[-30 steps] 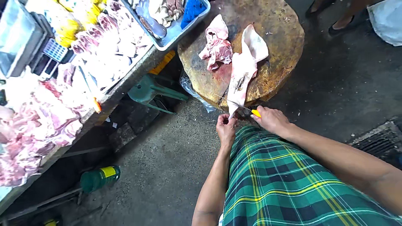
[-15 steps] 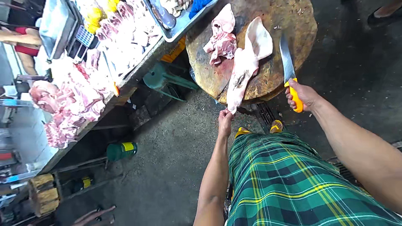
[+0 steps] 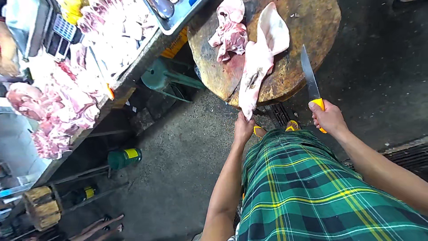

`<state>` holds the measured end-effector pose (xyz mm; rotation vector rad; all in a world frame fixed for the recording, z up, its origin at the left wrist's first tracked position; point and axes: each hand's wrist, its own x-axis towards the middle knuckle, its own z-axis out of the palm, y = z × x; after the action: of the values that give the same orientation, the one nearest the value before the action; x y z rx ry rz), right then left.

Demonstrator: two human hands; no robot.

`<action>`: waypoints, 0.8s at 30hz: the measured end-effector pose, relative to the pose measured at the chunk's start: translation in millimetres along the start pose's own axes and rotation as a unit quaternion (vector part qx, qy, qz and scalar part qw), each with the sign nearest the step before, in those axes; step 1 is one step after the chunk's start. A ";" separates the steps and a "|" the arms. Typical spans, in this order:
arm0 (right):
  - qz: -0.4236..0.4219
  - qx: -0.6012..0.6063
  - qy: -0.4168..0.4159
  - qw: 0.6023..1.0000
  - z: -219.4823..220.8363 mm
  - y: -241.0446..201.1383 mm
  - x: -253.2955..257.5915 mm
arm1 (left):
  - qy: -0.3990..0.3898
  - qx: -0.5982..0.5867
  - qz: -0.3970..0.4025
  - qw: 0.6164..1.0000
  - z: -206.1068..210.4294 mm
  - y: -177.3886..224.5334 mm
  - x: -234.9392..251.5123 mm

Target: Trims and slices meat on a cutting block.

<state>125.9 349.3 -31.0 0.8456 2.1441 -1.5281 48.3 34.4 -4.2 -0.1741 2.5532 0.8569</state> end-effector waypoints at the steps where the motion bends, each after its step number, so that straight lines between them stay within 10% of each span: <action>1: -0.030 -0.048 0.017 0.998 2.7 -3.6 -6.0 | -0.030 -0.031 0.014 0.999 -8.3 -0.5 -3.9; 10: -0.244 -0.218 -0.131 0.936 74.8 -78.5 -29.5 | -0.168 -0.279 0.008 0.946 -25.9 21.3 -19.7; 15: -0.103 -0.222 -0.093 0.965 61.8 -80.4 -9.6 | -0.146 -0.346 -0.018 0.927 -14.8 7.4 -9.6; 24: -0.108 -0.242 -0.049 0.963 45.5 -63.1 -12.5 | -0.058 0.010 -0.056 0.997 -2.6 30.3 3.5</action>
<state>91.8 288.9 6.2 0.3720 2.4415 -1.0257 36.6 57.1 12.6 -0.2515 2.4184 0.7771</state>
